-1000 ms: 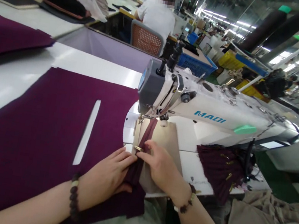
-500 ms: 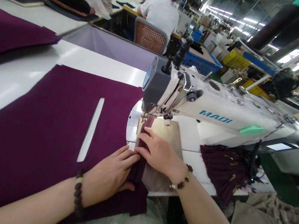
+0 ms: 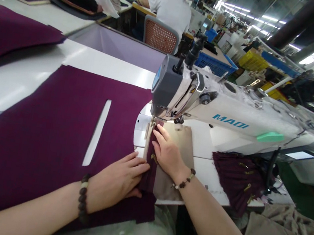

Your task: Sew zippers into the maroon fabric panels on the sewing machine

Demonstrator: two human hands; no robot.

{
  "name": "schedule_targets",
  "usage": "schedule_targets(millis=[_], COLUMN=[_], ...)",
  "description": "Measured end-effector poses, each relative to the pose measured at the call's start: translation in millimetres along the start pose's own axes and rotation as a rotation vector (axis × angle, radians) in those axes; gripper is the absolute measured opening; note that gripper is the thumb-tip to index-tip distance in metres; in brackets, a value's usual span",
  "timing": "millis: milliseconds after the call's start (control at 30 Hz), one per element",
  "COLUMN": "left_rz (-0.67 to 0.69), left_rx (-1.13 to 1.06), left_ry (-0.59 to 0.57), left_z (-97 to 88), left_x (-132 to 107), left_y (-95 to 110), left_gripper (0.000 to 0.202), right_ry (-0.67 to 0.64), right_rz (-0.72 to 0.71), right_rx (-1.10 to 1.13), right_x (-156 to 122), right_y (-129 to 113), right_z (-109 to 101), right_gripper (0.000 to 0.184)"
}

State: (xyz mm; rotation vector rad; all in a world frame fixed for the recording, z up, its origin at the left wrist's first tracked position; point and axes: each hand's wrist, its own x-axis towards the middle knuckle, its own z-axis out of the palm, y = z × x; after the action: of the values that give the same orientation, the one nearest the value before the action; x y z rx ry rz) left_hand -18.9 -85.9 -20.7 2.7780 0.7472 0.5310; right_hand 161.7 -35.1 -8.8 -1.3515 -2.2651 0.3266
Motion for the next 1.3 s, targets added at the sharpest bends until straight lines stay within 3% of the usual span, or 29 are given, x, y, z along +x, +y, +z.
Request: schedule_targets(millis=[167, 367, 600, 733, 900, 1067, 1300], left_rz=[0.017, 0.133, 0.146, 0.046, -0.075, -0.069, -0.054], left_rx=[-0.143, -0.226, -0.258, -0.195, 0.087, 0.239, 0.240], left_ry=[-0.063, -0.083, -0.064, 0.006, 0.014, -0.134, -0.111], left_z=[-5.5, -21.2, -26.2, -39.0, -47.7, -36.1, -19.2], left_x=[-3.3, -2.9, -1.5, 7.4, 32.6, 44.2, 41.8], left_y=[10.3, 18.6, 18.6, 8.2, -18.9, -37.6, -48.3], left_gripper=[0.013, 0.017, 0.023, 0.026, 0.022, 0.035, 0.039], right_ry=[-0.045, -0.089, -0.108, -0.105, -0.132, -0.143, -0.183], right_rz=[0.000, -0.027, -0.022, -0.036, -0.018, -0.033, -0.019], right_rx=[-0.061, -0.116, -0.149, -0.163, -0.161, -0.187, -0.211], right_x=[-26.0, -41.7, -39.7, -39.8, -39.9, -38.9, -38.9], right_y=[-5.4, -13.5, -13.9, -12.7, -12.6, -13.1, -14.4], right_z=[0.8, -5.8, -3.7, -2.1, -1.9, -1.5, -2.1], right_gripper=[0.042, 0.039, 0.041, 0.043, 0.043, 0.045, 0.048])
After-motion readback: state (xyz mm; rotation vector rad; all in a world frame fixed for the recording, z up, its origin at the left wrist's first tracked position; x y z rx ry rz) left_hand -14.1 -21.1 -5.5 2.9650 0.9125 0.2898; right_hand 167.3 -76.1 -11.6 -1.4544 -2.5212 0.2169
